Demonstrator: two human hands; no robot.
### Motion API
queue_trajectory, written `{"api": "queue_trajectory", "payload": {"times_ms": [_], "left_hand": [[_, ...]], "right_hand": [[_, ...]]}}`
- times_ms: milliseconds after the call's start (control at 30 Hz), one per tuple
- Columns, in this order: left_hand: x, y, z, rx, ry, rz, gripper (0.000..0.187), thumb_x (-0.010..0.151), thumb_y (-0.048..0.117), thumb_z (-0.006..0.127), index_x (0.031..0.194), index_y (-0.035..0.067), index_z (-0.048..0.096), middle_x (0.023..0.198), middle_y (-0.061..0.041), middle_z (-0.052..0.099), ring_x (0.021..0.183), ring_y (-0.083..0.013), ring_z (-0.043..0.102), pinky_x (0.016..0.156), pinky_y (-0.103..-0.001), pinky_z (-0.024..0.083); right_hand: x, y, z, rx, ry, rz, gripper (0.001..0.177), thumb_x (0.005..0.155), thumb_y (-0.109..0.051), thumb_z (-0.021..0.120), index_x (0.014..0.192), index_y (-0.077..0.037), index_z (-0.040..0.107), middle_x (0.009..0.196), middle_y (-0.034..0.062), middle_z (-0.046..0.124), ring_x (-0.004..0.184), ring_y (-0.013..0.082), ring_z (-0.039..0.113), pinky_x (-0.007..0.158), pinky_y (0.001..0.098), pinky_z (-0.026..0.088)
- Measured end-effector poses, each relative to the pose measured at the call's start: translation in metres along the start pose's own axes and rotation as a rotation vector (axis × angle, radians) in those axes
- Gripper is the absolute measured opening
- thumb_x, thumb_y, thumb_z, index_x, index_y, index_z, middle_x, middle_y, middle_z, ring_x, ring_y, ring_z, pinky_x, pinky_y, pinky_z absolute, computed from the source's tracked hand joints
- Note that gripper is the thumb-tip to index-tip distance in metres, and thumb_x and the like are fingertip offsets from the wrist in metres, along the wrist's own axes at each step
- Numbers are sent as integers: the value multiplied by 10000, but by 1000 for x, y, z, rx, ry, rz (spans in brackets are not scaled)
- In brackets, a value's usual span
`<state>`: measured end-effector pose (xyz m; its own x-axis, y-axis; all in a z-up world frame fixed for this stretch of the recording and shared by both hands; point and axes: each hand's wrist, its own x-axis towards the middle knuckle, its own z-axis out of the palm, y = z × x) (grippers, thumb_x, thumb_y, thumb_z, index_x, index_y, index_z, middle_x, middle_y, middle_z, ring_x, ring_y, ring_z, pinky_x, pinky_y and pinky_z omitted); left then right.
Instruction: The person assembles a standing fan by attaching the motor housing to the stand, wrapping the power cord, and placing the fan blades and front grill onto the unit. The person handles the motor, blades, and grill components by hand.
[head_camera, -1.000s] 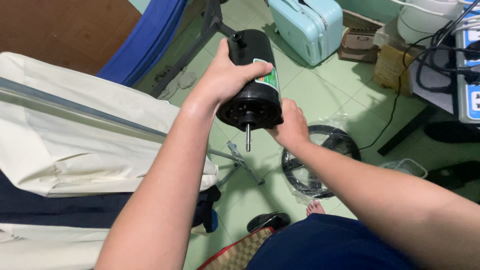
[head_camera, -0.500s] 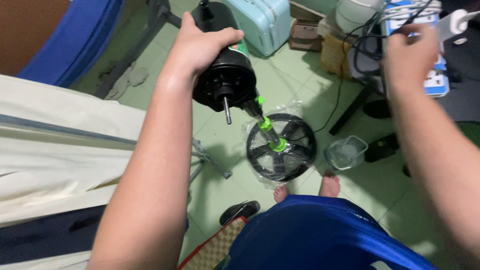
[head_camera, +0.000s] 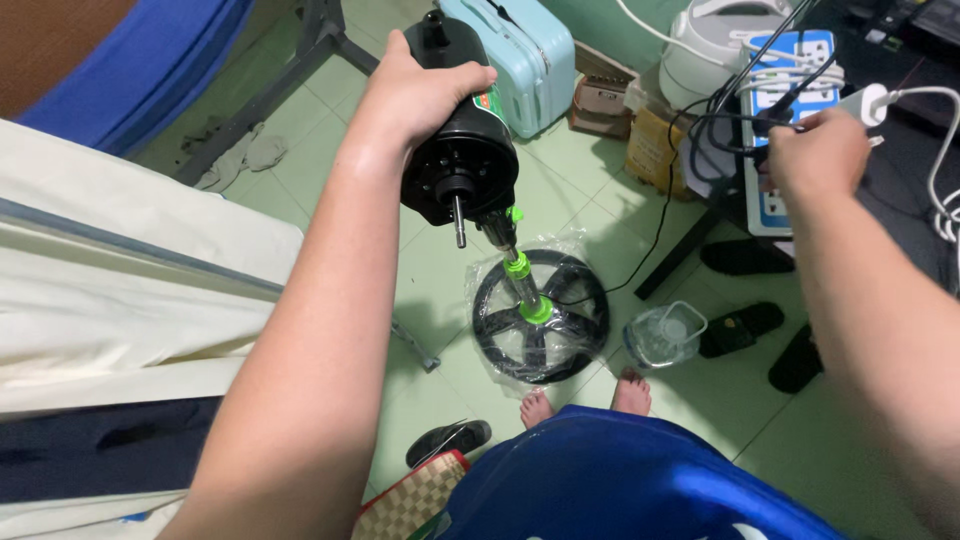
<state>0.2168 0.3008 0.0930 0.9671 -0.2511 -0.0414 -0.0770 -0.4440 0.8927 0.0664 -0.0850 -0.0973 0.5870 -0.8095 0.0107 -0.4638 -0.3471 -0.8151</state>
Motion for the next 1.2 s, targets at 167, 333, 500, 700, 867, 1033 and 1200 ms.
{"api": "queue_trajectory", "payload": {"times_ms": [167, 333, 500, 700, 867, 1033, 1200], "left_hand": [[0, 1, 0, 39, 15, 10, 975, 643, 311, 867, 1422, -55, 407, 1177, -173, 709, 927, -213, 769, 779, -321, 638], [0, 1, 0, 40, 9, 10, 945, 638, 326, 872, 1390, -56, 445, 1191, -183, 713, 955, -221, 764, 795, -324, 632], [0, 3, 0, 63, 34, -20, 1094, 628, 332, 877, 1462, -64, 290, 1213, -191, 663, 965, -234, 766, 792, -329, 640], [14, -14, 2, 93, 33, -53, 977, 626, 367, 834, 1442, -19, 461, 1270, -200, 721, 1027, -269, 791, 843, -342, 625], [33, -19, 15, 818, 480, 745, 873, 664, 560, 881, 1373, 142, 591, 1326, -242, 637, 1170, -425, 647, 877, -533, 498], [33, 21, 22, 283, 10, 635, 345, 933, 280, 651, 1226, 107, 712, 1036, -142, 790, 980, -330, 748, 858, -451, 577], [38, 39, -28, -204, -17, 340, 254, 986, 253, 548, 1082, 64, 688, 957, -113, 807, 782, -223, 799, 613, -369, 592]], "right_hand": [[-11, -3, 28, -214, 276, -439, 192, 932, -155, 813, 1007, 6, 741, 801, 175, 744, 663, 269, 726, 625, 389, 570], [-52, -44, 33, 20, 46, -117, 260, 943, -226, 713, 1046, 11, 681, 792, 168, 721, 573, 268, 707, 547, 401, 560], [-61, -60, 46, -70, 80, -422, 226, 936, -196, 769, 1015, 10, 720, 779, 179, 729, 604, 259, 711, 606, 367, 564], [-78, -135, 45, 226, -200, -370, 170, 940, -125, 697, 996, 30, 653, 761, 135, 719, 586, 179, 710, 514, 324, 541], [-65, -230, 31, 442, -267, -737, 124, 936, -30, 631, 1026, 55, 634, 867, 110, 748, 740, 140, 766, 583, 280, 589], [-80, -306, 16, 336, -380, -1012, 160, 908, -65, 598, 960, 36, 710, 850, 95, 742, 747, 168, 732, 653, 302, 586], [-75, -324, 21, 584, -583, -989, 188, 1037, -123, 604, 1131, 8, 699, 1027, 95, 744, 930, 181, 795, 780, 314, 637]]}}
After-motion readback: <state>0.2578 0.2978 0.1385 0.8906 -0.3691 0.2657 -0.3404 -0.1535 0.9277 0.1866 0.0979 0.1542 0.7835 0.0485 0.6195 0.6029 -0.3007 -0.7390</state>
